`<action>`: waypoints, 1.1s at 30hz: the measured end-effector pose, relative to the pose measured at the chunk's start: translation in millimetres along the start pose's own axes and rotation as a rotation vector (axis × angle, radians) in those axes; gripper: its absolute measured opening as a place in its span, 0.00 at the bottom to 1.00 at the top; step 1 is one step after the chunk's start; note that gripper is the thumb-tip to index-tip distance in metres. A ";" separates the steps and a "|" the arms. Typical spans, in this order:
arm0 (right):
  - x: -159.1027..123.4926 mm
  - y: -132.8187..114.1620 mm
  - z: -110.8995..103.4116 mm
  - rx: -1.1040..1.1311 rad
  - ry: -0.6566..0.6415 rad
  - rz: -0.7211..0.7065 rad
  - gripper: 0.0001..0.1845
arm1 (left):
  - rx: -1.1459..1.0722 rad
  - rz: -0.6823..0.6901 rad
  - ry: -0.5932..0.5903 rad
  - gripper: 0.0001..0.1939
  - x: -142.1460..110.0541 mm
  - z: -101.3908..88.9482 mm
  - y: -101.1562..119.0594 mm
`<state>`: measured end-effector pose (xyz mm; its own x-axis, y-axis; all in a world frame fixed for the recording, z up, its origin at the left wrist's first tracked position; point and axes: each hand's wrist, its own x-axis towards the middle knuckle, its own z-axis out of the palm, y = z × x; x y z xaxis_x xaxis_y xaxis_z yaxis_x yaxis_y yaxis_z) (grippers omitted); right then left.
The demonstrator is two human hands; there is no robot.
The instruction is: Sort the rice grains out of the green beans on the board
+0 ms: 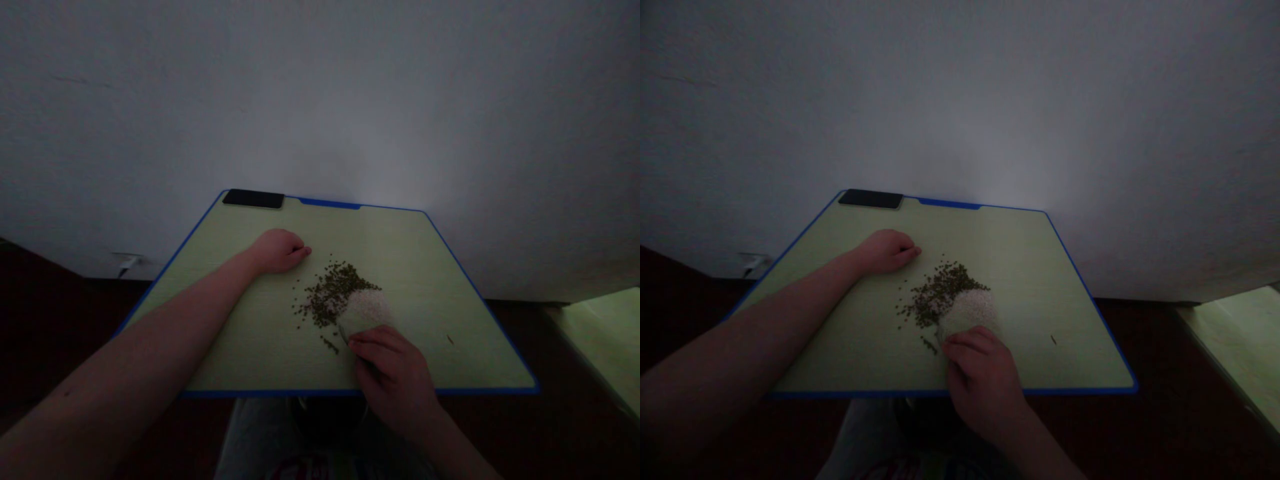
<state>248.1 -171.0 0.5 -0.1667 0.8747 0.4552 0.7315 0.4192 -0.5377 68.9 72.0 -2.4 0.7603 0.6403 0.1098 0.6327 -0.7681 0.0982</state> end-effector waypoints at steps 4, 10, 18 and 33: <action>-2.6 0.7 -0.1 -0.024 0.015 0.047 0.14 | -0.008 -0.003 0.005 0.28 -0.9 0.1 0.4; -0.8 2.2 -1.2 0.032 -0.001 -0.005 0.14 | 0.007 -0.007 0.003 0.28 -0.8 0.7 0.9; -0.8 2.6 -1.3 0.076 -0.006 -0.029 0.13 | -0.006 -0.010 0.002 0.27 -1.7 0.1 0.0; 5.2 1.6 -0.6 0.065 -0.048 -0.042 0.13 | -0.023 -0.004 0.007 0.27 -0.9 -1.5 1.8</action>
<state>248.8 -165.9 2.5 -0.2288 0.8659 0.4448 0.6792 0.4693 -0.5643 69.1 70.1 -0.8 0.7568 0.6432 0.1164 0.6318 -0.7655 0.1218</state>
